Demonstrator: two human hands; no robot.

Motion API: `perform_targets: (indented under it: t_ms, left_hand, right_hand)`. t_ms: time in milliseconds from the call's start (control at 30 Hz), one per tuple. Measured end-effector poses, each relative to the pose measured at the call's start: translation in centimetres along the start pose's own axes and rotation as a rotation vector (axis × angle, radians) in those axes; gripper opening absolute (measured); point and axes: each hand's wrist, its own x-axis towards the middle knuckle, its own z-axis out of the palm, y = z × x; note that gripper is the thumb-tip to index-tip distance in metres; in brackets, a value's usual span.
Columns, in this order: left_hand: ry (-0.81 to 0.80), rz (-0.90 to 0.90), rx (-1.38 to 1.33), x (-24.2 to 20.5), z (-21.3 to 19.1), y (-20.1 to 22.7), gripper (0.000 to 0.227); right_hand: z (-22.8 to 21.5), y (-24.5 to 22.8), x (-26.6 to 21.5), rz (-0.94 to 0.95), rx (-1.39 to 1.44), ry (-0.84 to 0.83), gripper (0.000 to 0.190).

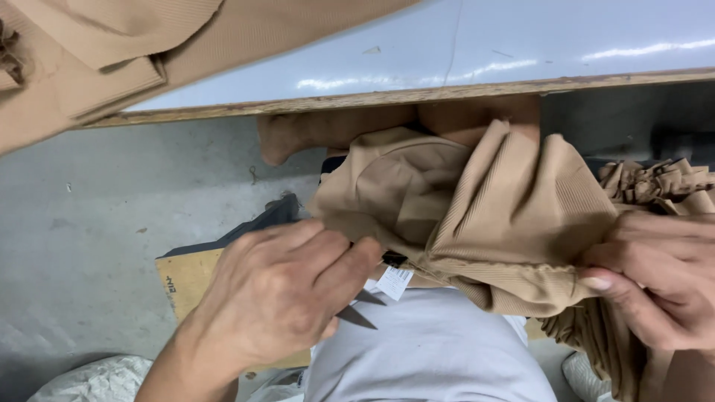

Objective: Trimming excess threads from fabric pieces using thread snips

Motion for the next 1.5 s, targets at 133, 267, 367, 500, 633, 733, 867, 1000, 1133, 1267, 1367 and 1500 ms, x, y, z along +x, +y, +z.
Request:
perform_targets:
  t_ms: [133, 267, 367, 500, 633, 733, 867, 1000, 1133, 1267, 1367, 1500]
  left_hand:
    - [0.036, -0.132, -0.041, -3.9, -0.6, -3.0, 0.039]
    - [0.292, -0.421, 0.025, -3.9, -1.4, -4.2, 0.013]
    - [0.24, -0.447, -0.182, -1.2, 1.3, -3.0, 0.024]
    - [0.277, -0.359, -0.502, 0.8, 5.9, 0.2, 0.063]
    - [0.089, -0.054, -0.647, 3.2, 9.0, 3.6, 0.082]
    - [0.028, 0.09, -0.598, 5.1, 7.8, 3.7, 0.073]
    - [0.082, 0.192, -0.385, 4.7, 4.6, 1.8, 0.041]
    - [0.091, 0.122, -0.393, 2.0, 3.2, -0.1, 0.086]
    - [-0.016, 0.084, -0.34, 0.5, 4.0, 0.4, 0.055]
    - [-0.093, 0.088, -0.342, -0.7, 7.6, 2.0, 0.047]
    - [-0.059, 0.103, -0.372, -1.0, 9.1, 3.4, 0.041]
    - [-0.053, 0.12, -0.394, -1.1, 8.9, 4.4, 0.045]
  right_hand:
    - [-0.4, 8.0, -5.8, 0.087, -0.099, -0.057, 0.024]
    - [1.2, 10.6, -7.6, 0.033, 0.129, 0.142, 0.028]
    - [1.1, -0.5, 2.6, -0.028, 0.101, 0.138, 0.037]
    - [2.6, 0.6, 2.3, -0.124, 0.235, 0.16, 0.037]
    - [3.1, -0.6, 1.4, -0.187, 0.164, 0.127, 0.037]
    - [2.1, -0.9, 0.8, -0.201, 0.079, 0.085, 0.037]
    - [2.2, 0.2, -1.6, -0.021, 0.06, -0.217, 0.036]
    - [1.4, 4.7, -5.3, -0.048, -0.176, -0.088, 0.051]
    - [1.1, 5.4, -7.4, -0.096, -0.41, -0.057, 0.047]
    - [2.0, 1.1, -6.4, -0.066, -0.176, 0.056, 0.052]
    - [2.6, 0.5, -7.5, 0.16, -0.238, 0.197, 0.046]
    - [3.3, 1.6, -2.5, 0.195, -0.338, 0.062, 0.073]
